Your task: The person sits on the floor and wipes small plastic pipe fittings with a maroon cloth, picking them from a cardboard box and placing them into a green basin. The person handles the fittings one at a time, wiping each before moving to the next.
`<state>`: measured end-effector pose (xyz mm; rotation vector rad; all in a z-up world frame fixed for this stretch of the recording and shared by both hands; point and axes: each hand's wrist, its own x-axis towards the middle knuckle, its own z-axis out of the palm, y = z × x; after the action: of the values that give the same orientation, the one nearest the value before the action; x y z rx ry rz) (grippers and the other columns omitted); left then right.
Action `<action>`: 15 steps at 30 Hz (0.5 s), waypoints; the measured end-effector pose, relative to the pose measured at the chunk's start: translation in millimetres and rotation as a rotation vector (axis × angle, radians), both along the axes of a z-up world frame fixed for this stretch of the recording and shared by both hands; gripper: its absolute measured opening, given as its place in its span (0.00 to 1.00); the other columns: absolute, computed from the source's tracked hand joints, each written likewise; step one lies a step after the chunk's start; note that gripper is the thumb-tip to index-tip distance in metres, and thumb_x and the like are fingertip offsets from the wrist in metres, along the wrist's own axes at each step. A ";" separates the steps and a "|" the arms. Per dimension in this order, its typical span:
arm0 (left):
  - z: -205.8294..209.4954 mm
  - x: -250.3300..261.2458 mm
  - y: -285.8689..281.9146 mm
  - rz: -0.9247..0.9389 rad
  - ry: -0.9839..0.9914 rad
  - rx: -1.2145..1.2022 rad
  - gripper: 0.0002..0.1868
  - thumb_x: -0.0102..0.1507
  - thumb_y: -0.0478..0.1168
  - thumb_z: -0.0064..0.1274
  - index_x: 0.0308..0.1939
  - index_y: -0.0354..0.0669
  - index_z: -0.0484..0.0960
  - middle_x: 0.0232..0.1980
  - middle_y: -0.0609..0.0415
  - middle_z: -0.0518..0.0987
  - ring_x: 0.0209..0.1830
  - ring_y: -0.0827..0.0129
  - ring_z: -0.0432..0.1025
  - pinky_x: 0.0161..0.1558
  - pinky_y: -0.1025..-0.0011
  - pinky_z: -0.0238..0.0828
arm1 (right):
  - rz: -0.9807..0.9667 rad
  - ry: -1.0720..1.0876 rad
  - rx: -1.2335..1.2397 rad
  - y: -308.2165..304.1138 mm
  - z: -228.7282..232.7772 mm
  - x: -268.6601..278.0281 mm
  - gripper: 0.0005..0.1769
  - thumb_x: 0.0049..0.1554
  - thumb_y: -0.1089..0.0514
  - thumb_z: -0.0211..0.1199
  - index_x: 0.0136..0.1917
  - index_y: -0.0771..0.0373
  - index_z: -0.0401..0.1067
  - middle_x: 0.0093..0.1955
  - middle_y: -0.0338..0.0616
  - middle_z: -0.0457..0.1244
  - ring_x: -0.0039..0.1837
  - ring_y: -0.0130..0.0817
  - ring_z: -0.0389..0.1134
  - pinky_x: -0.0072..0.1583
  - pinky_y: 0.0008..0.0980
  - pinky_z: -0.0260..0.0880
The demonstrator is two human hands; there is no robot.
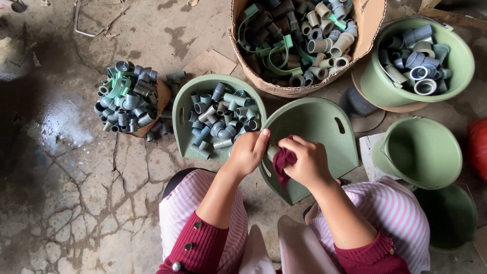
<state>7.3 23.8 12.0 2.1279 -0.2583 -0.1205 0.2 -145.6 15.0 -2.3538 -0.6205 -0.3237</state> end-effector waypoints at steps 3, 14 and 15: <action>12.6 1.2 -2.5 -0.028 -0.145 0.025 0.21 0.63 0.47 0.25 0.19 0.43 0.65 0.14 0.41 0.66 0.18 0.43 0.64 0.22 0.59 0.61 | -0.084 0.334 0.357 12.2 4.6 -5.8 0.08 0.38 0.64 0.61 0.35 0.55 0.70 0.28 0.39 0.62 0.33 0.35 0.65 0.38 0.27 0.64; 16.2 -1.3 -4.3 -0.099 -0.728 -0.077 0.25 0.61 0.58 0.26 0.37 0.41 0.68 0.29 0.49 0.68 0.29 0.54 0.65 0.31 0.62 0.63 | 0.129 1.420 1.385 8.8 17.9 0.9 0.17 0.52 0.53 0.46 0.38 0.69 0.67 0.24 0.49 0.57 0.29 0.35 0.61 0.35 0.26 0.60; 17.1 -1.5 -3.0 -0.068 -0.768 -0.107 0.24 0.60 0.57 0.27 0.38 0.41 0.68 0.32 0.50 0.68 0.32 0.56 0.66 0.33 0.64 0.64 | 0.120 1.418 1.446 8.9 16.6 1.8 0.17 0.52 0.54 0.44 0.39 0.70 0.67 0.23 0.49 0.56 0.28 0.37 0.61 0.36 0.28 0.61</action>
<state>5.8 20.9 29.1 1.9716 -0.7626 0.6694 2.0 -136.7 31.6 -0.7004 0.2166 0.7171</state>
